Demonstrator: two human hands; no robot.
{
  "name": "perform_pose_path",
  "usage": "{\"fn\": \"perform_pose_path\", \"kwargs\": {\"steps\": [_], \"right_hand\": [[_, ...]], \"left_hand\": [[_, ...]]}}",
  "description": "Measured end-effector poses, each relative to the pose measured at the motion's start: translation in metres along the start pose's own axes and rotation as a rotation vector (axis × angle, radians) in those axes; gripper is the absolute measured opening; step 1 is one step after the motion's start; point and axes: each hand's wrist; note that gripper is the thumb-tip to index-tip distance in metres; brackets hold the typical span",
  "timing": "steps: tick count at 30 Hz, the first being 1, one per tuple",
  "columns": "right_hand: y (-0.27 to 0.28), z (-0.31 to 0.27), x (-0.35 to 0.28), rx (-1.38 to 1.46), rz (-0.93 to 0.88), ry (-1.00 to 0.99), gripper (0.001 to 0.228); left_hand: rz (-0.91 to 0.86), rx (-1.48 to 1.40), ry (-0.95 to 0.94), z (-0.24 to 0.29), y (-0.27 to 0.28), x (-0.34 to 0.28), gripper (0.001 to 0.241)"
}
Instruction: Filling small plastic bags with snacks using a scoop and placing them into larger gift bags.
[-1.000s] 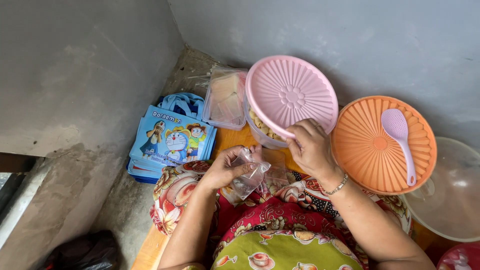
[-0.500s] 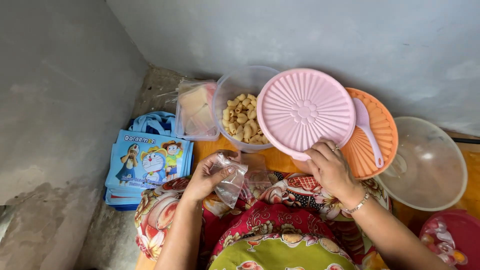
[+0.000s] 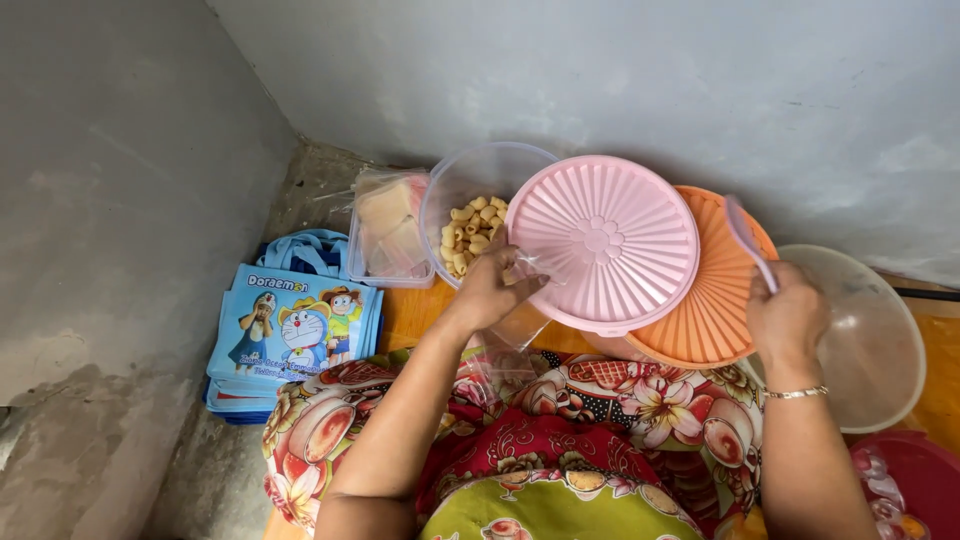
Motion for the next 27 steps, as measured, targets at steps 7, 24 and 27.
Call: {"fn": "perform_pose_path", "kwargs": {"steps": [7,24,27], "right_hand": [[0.046,0.013,-0.009,0.245,0.298,-0.106,0.016],[0.04,-0.137,-0.03,0.643,0.018,0.02,0.019],[0.038,-0.188,-0.044,0.824,-0.19,0.353,0.023]], "left_hand": [[-0.056,0.036,-0.013,0.04,-0.019,-0.01,0.017],[0.174,-0.388,-0.284,-0.012,-0.024,-0.041,0.032],[0.218,-0.195,-0.225,0.002,-0.016,-0.046,0.036]]}}
Point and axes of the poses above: each hand's wrist, its own x-axis towards the middle knuckle, its own y-axis out of the back of the hand, z = x × y, and after that the axes turned 8 degrees about x, right-handed
